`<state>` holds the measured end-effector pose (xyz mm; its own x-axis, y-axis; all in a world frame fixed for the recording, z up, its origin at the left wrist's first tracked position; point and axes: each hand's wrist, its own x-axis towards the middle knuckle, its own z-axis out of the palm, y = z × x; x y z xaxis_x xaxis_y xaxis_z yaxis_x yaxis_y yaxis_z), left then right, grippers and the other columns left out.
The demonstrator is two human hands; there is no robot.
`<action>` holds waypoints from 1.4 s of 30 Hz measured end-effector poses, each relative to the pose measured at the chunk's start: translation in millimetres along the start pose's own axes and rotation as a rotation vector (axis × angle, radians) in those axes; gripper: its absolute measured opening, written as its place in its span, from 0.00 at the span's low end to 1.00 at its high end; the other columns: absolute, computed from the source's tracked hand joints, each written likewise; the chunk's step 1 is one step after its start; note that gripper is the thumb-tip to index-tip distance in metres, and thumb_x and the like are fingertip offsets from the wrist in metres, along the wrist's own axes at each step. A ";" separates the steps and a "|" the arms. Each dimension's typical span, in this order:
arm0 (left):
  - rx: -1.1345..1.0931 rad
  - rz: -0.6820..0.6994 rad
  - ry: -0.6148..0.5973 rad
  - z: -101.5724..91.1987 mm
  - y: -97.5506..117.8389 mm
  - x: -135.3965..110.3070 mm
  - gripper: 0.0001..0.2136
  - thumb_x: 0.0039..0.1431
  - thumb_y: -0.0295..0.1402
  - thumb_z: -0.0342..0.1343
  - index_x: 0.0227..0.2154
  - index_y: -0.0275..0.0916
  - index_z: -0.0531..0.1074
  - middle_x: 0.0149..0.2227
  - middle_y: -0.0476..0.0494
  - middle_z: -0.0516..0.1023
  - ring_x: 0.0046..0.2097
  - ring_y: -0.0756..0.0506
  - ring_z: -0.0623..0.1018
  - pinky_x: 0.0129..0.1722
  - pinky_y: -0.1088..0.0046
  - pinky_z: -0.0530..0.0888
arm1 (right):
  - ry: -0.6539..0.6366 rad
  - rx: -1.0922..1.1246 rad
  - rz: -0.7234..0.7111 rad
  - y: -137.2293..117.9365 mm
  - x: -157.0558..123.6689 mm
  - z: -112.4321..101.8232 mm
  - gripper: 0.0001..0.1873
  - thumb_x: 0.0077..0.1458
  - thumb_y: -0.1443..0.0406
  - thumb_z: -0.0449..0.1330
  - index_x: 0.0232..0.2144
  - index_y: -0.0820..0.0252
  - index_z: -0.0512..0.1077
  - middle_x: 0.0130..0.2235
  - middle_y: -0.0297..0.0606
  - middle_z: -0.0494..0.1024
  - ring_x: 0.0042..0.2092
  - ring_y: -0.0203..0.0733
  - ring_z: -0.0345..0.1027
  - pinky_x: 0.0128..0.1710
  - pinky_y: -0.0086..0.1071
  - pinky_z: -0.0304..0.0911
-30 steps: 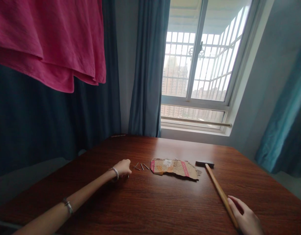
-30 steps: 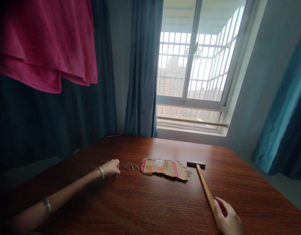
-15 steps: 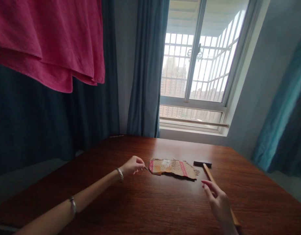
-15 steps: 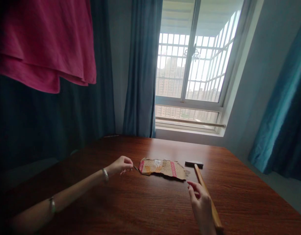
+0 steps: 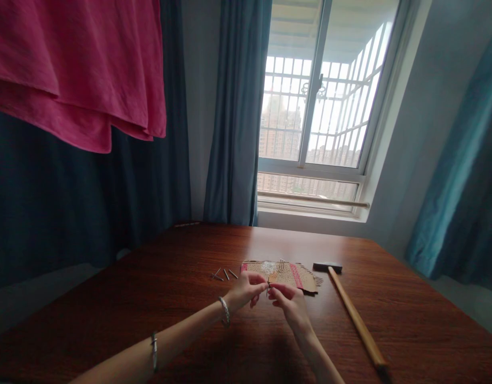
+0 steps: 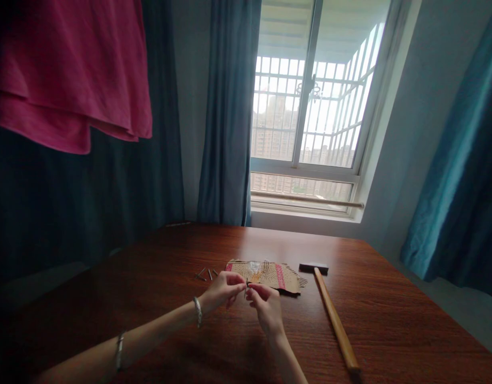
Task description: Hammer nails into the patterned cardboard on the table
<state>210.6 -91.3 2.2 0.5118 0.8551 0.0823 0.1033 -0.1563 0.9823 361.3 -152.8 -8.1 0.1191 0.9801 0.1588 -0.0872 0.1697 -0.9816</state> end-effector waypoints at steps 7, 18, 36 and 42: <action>-0.031 0.011 0.020 5.8 -12.4 0.6 0.16 0.44 0.43 0.58 0.25 0.32 0.70 0.14 0.52 0.66 0.14 0.54 0.64 0.13 0.79 0.60 | 0.021 -0.115 -0.039 5.7 3.6 -2.4 0.18 0.40 0.54 0.63 0.28 0.64 0.76 0.25 0.41 0.76 0.28 0.40 0.68 0.25 0.30 0.62; -0.009 0.083 0.078 15.5 -24.0 24.4 0.17 0.46 0.44 0.56 0.24 0.31 0.70 0.15 0.51 0.66 0.13 0.55 0.63 0.12 0.80 0.59 | -0.016 -0.143 -0.157 8.3 24.8 -5.8 0.18 0.41 0.56 0.62 0.31 0.65 0.76 0.26 0.42 0.78 0.29 0.43 0.70 0.28 0.32 0.64; -0.314 0.040 0.389 15.2 -48.5 151.5 0.11 0.45 0.31 0.50 0.31 0.31 0.70 0.19 0.53 0.65 0.19 0.54 0.68 0.20 0.79 0.67 | 0.243 -0.489 -0.197 43.1 117.4 -70.6 0.17 0.45 0.56 0.55 0.30 0.61 0.76 0.31 0.41 0.80 0.34 0.45 0.72 0.37 0.35 0.65; -0.185 0.073 0.417 19.9 -56.0 149.4 0.11 0.46 0.29 0.48 0.32 0.32 0.71 0.18 0.53 0.65 0.19 0.54 0.68 0.20 0.80 0.64 | 0.208 -0.527 -0.213 42.7 111.0 -66.8 0.17 0.45 0.55 0.55 0.30 0.59 0.77 0.29 0.39 0.79 0.29 0.43 0.71 0.31 0.34 0.65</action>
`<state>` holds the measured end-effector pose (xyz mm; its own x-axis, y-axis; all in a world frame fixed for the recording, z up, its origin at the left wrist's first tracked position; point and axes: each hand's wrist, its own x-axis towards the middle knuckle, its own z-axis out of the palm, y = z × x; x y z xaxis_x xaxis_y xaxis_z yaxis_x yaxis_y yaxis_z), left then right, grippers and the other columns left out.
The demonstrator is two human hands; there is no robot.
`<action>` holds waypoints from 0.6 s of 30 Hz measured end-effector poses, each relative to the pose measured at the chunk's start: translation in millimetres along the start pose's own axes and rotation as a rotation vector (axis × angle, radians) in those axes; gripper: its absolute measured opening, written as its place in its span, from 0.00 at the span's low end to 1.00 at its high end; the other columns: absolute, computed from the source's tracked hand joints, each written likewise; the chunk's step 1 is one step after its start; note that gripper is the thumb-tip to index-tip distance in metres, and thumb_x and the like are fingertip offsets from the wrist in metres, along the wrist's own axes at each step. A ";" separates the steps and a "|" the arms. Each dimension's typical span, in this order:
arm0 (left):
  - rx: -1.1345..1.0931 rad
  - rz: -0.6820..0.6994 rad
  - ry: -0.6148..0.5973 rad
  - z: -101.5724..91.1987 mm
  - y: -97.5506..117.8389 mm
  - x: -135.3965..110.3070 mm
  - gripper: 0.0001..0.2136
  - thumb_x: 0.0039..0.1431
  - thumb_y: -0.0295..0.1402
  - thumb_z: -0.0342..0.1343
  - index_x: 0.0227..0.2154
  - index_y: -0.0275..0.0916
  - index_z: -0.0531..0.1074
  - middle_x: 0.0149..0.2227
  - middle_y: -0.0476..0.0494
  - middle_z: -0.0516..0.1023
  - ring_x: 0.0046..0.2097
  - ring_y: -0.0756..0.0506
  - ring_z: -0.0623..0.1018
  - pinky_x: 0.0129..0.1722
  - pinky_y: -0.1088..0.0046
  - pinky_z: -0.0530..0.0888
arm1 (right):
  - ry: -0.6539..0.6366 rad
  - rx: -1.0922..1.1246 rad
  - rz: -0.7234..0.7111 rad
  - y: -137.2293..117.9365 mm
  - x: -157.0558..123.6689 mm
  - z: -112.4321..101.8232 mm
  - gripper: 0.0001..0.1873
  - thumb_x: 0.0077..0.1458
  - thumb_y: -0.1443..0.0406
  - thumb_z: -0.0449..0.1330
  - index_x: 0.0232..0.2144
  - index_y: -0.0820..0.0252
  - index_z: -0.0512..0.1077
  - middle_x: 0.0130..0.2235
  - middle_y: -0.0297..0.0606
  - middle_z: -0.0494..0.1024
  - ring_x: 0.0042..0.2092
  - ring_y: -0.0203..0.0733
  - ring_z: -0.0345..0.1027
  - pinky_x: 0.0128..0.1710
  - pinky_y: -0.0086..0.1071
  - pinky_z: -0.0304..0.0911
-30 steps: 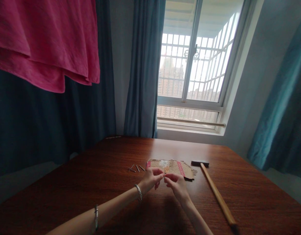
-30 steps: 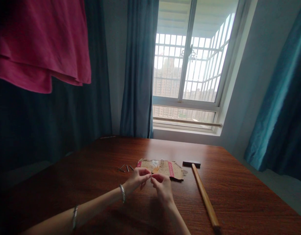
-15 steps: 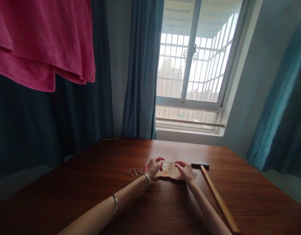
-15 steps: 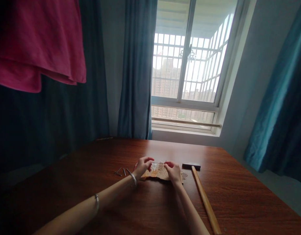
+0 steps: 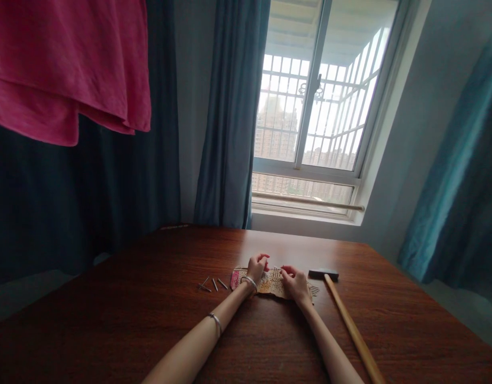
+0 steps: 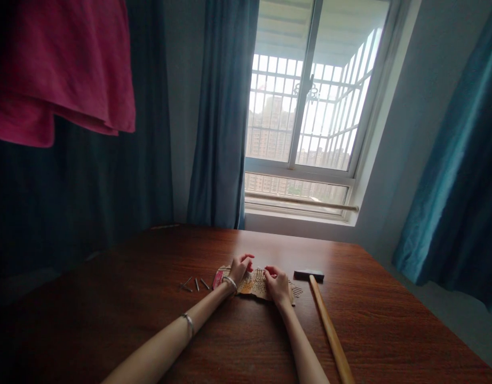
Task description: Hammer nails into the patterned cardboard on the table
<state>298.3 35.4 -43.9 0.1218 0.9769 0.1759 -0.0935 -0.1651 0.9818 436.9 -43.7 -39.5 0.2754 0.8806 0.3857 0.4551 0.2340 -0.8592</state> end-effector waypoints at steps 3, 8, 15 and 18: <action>0.111 0.003 -0.018 0.5 3.1 -3.7 0.11 0.46 0.27 0.48 0.33 0.32 0.71 0.17 0.52 0.66 0.20 0.53 0.67 0.20 0.80 0.63 | -0.017 -0.010 -0.024 -2.2 -0.9 0.6 0.17 0.46 0.56 0.54 0.31 0.60 0.76 0.30 0.39 0.79 0.29 0.42 0.71 0.31 0.33 0.65; 0.246 0.055 -0.107 1.3 9.8 -8.6 0.12 0.46 0.26 0.48 0.33 0.32 0.72 0.21 0.49 0.70 0.25 0.52 0.70 0.24 0.79 0.65 | -0.035 -0.042 -0.063 -0.7 -1.5 2.2 0.15 0.46 0.58 0.54 0.30 0.59 0.76 0.28 0.37 0.79 0.29 0.41 0.70 0.31 0.31 0.64; 0.406 0.190 -0.197 1.8 12.6 -14.1 0.11 0.46 0.28 0.49 0.33 0.34 0.73 0.29 0.45 0.74 0.33 0.48 0.72 0.34 0.75 0.68 | -0.078 -0.123 -0.114 -3.5 -4.8 -1.3 0.10 0.45 0.62 0.56 0.28 0.56 0.77 0.28 0.35 0.78 0.30 0.39 0.69 0.33 0.29 0.62; 0.422 0.195 -0.245 2.3 11.9 -14.5 0.12 0.45 0.29 0.51 0.34 0.35 0.73 0.31 0.45 0.74 0.34 0.48 0.72 0.35 0.74 0.68 | -0.082 -0.158 -0.127 -7.8 -7.2 -4.3 0.10 0.45 0.62 0.56 0.27 0.55 0.77 0.28 0.35 0.77 0.30 0.39 0.68 0.33 0.29 0.61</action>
<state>297.7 19.0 -34.6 0.3738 0.8705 0.3200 0.2629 -0.4303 0.8635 435.0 -53.6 -34.1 0.1407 0.8801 0.4535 0.6108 0.2833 -0.7394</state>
